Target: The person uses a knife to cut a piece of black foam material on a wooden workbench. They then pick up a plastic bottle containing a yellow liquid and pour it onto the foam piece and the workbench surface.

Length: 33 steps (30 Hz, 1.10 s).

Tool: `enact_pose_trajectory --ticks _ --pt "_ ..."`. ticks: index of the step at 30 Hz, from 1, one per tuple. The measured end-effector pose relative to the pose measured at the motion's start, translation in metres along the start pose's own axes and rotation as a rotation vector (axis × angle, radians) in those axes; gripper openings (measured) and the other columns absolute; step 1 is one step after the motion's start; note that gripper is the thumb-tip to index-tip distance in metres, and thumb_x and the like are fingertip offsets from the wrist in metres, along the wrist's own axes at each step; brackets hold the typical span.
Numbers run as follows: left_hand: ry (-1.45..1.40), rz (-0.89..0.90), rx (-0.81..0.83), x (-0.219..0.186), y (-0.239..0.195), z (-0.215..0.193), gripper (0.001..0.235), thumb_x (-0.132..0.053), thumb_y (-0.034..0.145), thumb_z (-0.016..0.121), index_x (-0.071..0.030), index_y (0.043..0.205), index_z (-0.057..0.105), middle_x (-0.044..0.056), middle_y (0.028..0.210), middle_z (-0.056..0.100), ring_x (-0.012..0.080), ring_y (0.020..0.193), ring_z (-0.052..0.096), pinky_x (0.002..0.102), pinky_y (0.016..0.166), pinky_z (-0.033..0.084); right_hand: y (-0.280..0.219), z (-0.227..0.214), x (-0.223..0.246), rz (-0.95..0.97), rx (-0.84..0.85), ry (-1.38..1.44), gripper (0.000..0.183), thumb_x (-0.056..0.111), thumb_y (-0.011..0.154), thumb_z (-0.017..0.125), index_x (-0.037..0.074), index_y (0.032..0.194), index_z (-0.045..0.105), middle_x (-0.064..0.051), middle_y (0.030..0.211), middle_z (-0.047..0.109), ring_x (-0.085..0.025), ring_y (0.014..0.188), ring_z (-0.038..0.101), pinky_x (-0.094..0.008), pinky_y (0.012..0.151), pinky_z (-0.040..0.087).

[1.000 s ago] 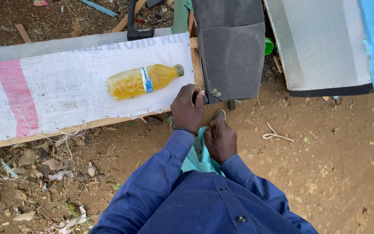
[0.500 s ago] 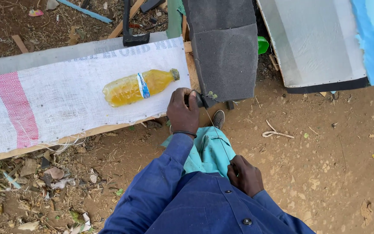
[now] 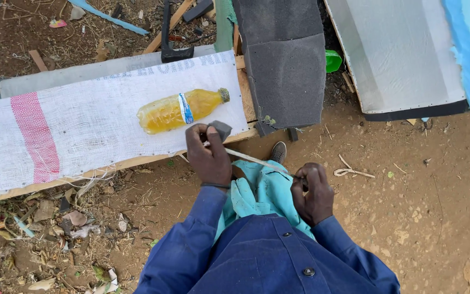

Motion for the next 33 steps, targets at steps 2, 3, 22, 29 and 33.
enact_pose_trajectory --ticks 2,3,22,29,33 --pt "0.012 -0.012 -0.041 0.002 -0.003 -0.03 0.015 -0.031 0.12 0.062 -0.016 0.121 0.062 0.012 0.103 0.068 0.0339 0.094 0.078 0.046 0.067 0.069 0.026 -0.007 -0.005 -0.015 -0.042 -0.017 0.019 0.019 0.101 0.079 0.021 0.112 0.063 -0.003 0.11 0.065 -0.034 0.081 0.076 -0.047 0.062 0.064" --pt "0.025 -0.026 -0.08 0.004 -0.004 -0.045 0.016 -0.031 0.119 0.065 -0.015 0.121 0.063 0.012 0.102 0.07 0.0317 0.091 0.077 0.045 0.068 0.067 0.039 -0.011 -0.007 -0.029 -0.081 -0.036 0.023 0.021 0.1 0.084 0.02 0.112 0.065 -0.004 0.107 0.065 -0.035 0.081 0.075 -0.049 0.064 0.062" --pt "0.17 0.097 0.562 -0.024 -0.055 0.045 0.06 -0.034 0.1 0.091 -0.007 0.147 0.064 0.021 0.135 0.068 0.0519 0.125 0.074 0.072 0.102 0.068 0.237 0.015 0.038 -0.089 0.425 0.304 0.042 0.025 0.11 0.088 0.014 0.149 0.081 -0.023 0.12 0.068 -0.051 0.102 0.072 -0.061 0.085 0.057" --pt "0.071 -0.008 0.394 -0.019 -0.059 0.082 0.041 -0.012 0.106 0.078 -0.015 0.143 0.061 0.011 0.124 0.065 0.0411 0.103 0.081 0.066 0.084 0.077 0.236 0.014 0.057 -0.136 0.474 0.221 0.041 0.023 0.116 0.085 0.002 0.148 0.071 -0.018 0.117 0.052 -0.054 0.1 0.063 -0.062 0.073 0.055" --pt "0.045 -0.037 0.341 -0.009 -0.065 0.096 0.04 -0.004 0.101 0.076 -0.017 0.137 0.062 0.012 0.127 0.066 0.0482 0.112 0.079 0.073 0.092 0.075 0.231 0.012 0.063 -0.119 0.45 0.098 0.042 0.027 0.114 0.086 0.006 0.146 0.07 -0.016 0.123 0.054 -0.052 0.103 0.068 -0.069 0.079 0.063"
Point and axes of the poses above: each hand's wrist, its own y-axis towards the middle knuckle, its own z-axis out of the palm, x = y × z, the point moved 3 cm from there along y, towards the middle knuckle
